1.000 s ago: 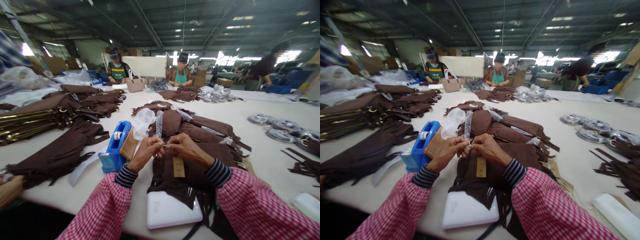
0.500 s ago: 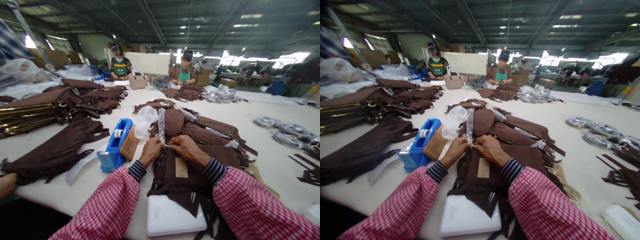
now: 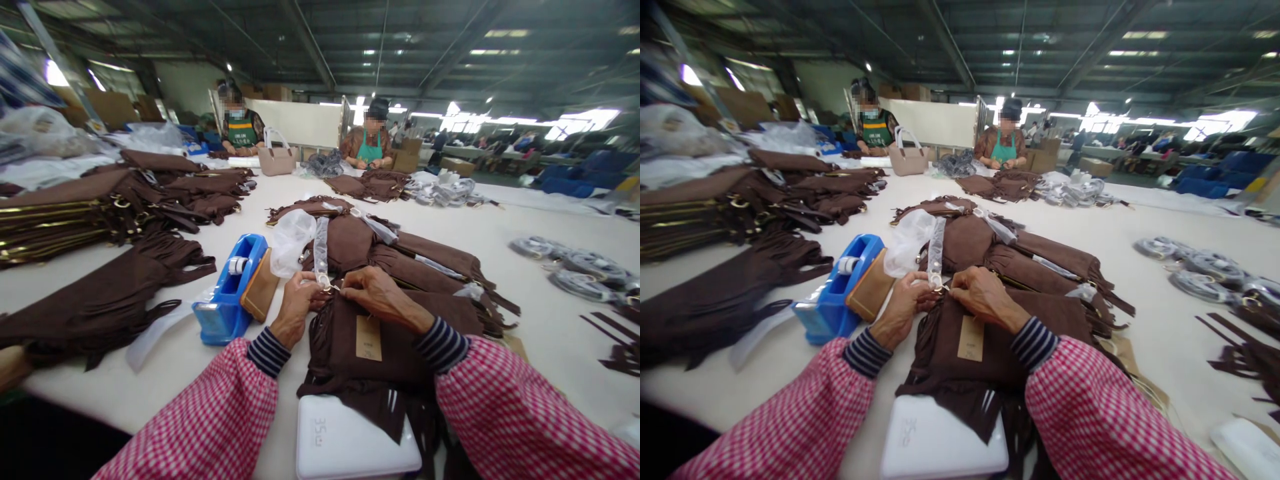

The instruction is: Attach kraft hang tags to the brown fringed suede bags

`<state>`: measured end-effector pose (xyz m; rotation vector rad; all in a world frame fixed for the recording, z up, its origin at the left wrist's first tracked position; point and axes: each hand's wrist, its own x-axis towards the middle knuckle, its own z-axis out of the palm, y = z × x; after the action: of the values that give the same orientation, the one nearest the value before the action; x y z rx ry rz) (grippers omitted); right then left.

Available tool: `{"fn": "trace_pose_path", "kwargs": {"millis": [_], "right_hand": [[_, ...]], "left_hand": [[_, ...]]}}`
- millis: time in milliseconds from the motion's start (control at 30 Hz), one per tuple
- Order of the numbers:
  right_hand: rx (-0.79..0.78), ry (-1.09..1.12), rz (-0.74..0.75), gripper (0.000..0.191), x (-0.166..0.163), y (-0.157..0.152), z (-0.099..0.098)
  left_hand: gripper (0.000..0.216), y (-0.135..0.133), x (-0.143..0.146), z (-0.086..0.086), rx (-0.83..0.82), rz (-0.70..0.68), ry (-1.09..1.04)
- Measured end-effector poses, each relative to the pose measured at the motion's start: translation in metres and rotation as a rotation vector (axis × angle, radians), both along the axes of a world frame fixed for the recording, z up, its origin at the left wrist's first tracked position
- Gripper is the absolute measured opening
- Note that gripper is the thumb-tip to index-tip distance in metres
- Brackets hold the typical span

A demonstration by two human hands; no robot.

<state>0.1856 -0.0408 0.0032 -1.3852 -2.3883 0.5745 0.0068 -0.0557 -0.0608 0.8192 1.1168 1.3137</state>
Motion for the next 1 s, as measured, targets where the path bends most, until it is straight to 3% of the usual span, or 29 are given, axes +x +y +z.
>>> {"fn": "trace_pose_path", "kwargs": {"millis": [133,300,467,600,1000], "right_hand": [[-0.034,0.079,0.079,0.019,0.007,0.001,0.004],[-0.069,0.133,0.077,0.019,0.009,-0.002,0.005],[-0.068,0.138,0.086,0.020,0.007,0.000,0.002],[-0.008,0.111,0.054,0.022,0.008,0.004,0.003],[0.122,-0.156,-0.093,0.018,-0.003,-0.004,0.004]], "left_hand": [[0.037,0.002,-0.004,0.000,0.013,-0.062,-0.111],[0.044,0.006,-0.012,-0.004,-0.018,-0.193,-0.210],[0.036,0.009,-0.011,-0.006,0.007,-0.128,-0.135],[0.037,0.011,-0.007,-0.009,0.031,-0.153,-0.100],[0.031,0.017,-0.006,-0.009,0.146,-0.136,0.056]]}}
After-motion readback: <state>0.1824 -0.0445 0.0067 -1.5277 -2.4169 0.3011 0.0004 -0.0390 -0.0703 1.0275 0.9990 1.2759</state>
